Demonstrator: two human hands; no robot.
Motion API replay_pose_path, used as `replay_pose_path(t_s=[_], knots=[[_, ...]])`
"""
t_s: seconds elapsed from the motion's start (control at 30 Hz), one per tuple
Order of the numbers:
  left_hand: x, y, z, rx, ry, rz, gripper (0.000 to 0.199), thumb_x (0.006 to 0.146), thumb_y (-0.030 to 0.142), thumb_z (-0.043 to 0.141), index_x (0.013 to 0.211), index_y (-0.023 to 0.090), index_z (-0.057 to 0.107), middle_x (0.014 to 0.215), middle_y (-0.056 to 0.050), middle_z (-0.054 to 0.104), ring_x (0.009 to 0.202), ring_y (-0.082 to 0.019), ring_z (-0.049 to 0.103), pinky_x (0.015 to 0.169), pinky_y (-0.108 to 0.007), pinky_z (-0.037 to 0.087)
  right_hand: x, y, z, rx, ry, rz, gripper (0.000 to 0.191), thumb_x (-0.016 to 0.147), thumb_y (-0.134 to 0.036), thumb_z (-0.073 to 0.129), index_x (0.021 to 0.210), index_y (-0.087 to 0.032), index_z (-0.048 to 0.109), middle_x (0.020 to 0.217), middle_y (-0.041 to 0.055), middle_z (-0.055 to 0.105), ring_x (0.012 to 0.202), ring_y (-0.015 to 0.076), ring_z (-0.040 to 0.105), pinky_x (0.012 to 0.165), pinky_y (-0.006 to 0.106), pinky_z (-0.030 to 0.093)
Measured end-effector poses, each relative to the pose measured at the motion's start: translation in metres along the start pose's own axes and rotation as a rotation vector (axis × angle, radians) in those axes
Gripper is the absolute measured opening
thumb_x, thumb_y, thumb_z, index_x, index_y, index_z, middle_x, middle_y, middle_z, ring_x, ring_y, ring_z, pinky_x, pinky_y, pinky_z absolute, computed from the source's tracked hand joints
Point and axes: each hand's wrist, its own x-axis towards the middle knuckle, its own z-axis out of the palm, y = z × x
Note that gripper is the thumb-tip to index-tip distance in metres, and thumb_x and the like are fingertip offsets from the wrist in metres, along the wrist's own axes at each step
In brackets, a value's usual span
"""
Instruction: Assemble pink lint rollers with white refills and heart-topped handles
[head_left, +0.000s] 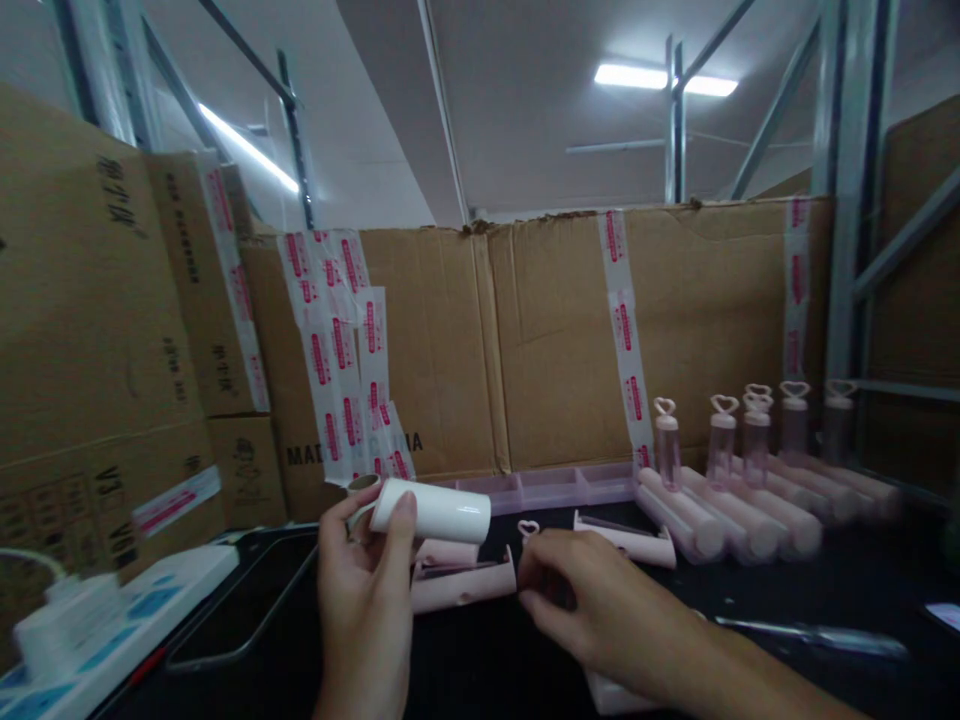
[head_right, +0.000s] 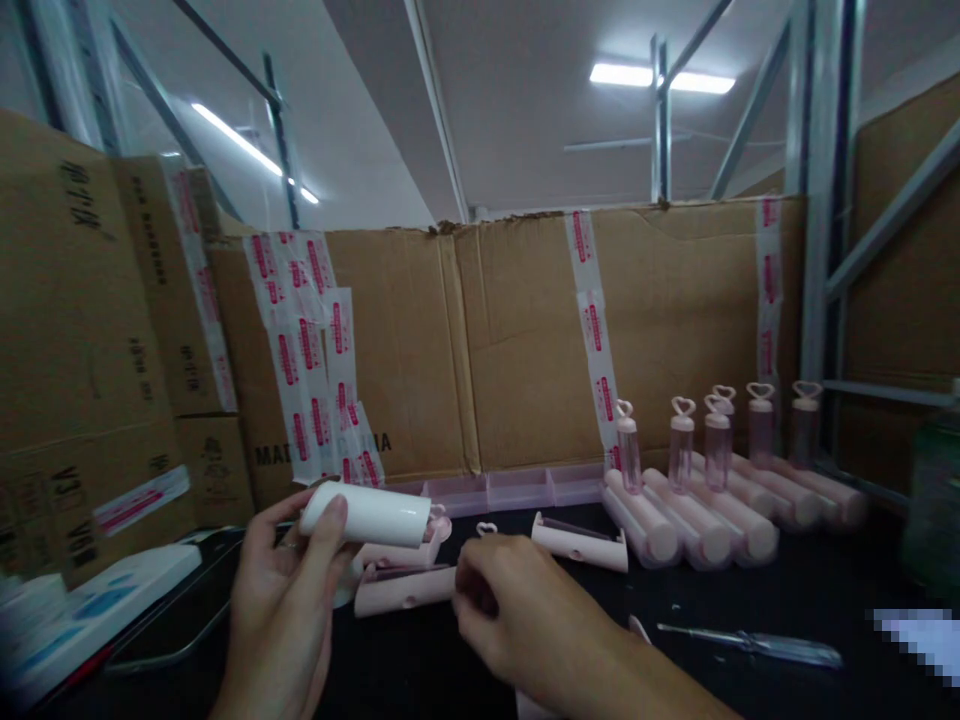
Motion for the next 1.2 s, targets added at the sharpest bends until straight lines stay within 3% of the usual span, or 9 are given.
replay_pose_path(t_s=[0.13,0.23,0.4,0.5,0.57,0.67,0.8,1.0,1.2], knots=[[0.005,-0.005,-0.006,0.027,-0.005,0.074,0.034,0.083,0.038,0.073,0.111,0.026,0.056,0.099,0.001,0.065,0.092,-0.015,0.064,0.076,-0.022,0.051,-0.013,-0.020,0.019,-0.003,-0.242,-0.326,0.035,0.080,-0.023,0.077,0.114,-0.030,0.071,0.114,0.0041,0.073,0.098,0.0218,0.069,0.081,0.026,0.051],[0.006,-0.005,-0.007,0.021,0.003,0.102,0.036,0.084,0.038,0.072,0.112,0.025,0.056,0.104,-0.001,0.064,0.096,-0.017,0.064,0.080,-0.025,0.051,-0.017,-0.021,0.052,-0.010,-0.255,-0.486,0.031,0.080,-0.026,0.079,0.108,-0.039,0.074,0.110,-0.0012,0.077,0.093,0.0199,0.071,0.077,0.025,0.051],[0.008,-0.004,-0.008,0.001,-0.003,0.087,0.036,0.082,0.038,0.073,0.112,0.024,0.056,0.102,-0.001,0.065,0.095,-0.017,0.063,0.080,-0.026,0.051,-0.018,-0.009,0.084,-0.083,-0.227,-0.512,0.013,0.080,-0.038,0.079,0.092,-0.035,0.076,0.093,-0.0036,0.080,0.085,0.0184,0.073,0.069,0.024,0.049],[0.008,-0.005,-0.009,0.010,-0.001,0.088,0.037,0.082,0.039,0.073,0.112,0.025,0.056,0.103,-0.001,0.064,0.095,-0.017,0.063,0.080,-0.026,0.050,-0.014,-0.011,0.073,-0.216,-0.300,-0.421,0.008,0.083,-0.033,0.076,0.088,-0.027,0.074,0.091,0.0012,0.079,0.080,0.0206,0.074,0.061,0.024,0.047],[0.008,-0.004,-0.009,0.026,0.017,0.087,0.037,0.082,0.040,0.074,0.112,0.026,0.057,0.103,-0.001,0.064,0.095,-0.017,0.063,0.078,-0.024,0.050,-0.011,-0.016,0.058,-0.149,-0.309,-0.249,0.010,0.080,-0.023,0.076,0.090,-0.023,0.072,0.092,0.0032,0.078,0.078,0.0205,0.074,0.058,0.023,0.046],[0.008,-0.001,-0.008,0.037,0.044,0.067,0.038,0.080,0.041,0.075,0.111,0.026,0.058,0.102,0.000,0.065,0.096,-0.017,0.063,0.076,-0.022,0.051,-0.006,-0.018,0.036,0.062,-0.105,-0.042,0.021,0.071,-0.011,0.070,0.089,-0.020,0.065,0.088,0.0014,0.074,0.075,0.0183,0.071,0.062,0.023,0.047],[0.003,0.003,-0.003,0.015,0.018,-0.010,0.039,0.077,0.042,0.077,0.110,0.027,0.060,0.102,0.000,0.065,0.095,-0.017,0.064,0.071,-0.020,0.054,0.002,-0.009,0.019,0.174,0.182,0.019,0.018,0.074,-0.012,0.062,0.088,-0.021,0.057,0.082,-0.0007,0.070,0.073,0.0168,0.066,0.066,0.026,0.048],[-0.007,0.000,0.004,0.041,-0.108,-0.105,0.044,0.071,0.040,0.080,0.109,0.026,0.061,0.098,-0.001,0.066,0.088,-0.019,0.066,0.062,-0.020,0.055,0.007,-0.001,0.014,0.270,0.268,0.024,0.027,0.071,-0.010,0.066,0.093,-0.021,0.055,0.084,0.0002,0.070,0.076,0.0171,0.067,0.065,0.026,0.049],[-0.003,-0.006,0.004,-0.041,-0.121,-0.225,0.050,0.063,0.044,0.086,0.102,0.023,0.062,0.089,-0.001,0.068,0.079,-0.020,0.069,0.061,-0.026,0.058,0.005,-0.003,0.018,0.442,0.332,0.039,0.034,0.071,-0.009,0.075,0.096,-0.021,0.057,0.092,0.0000,0.071,0.084,0.0171,0.068,0.074,0.027,0.052]])
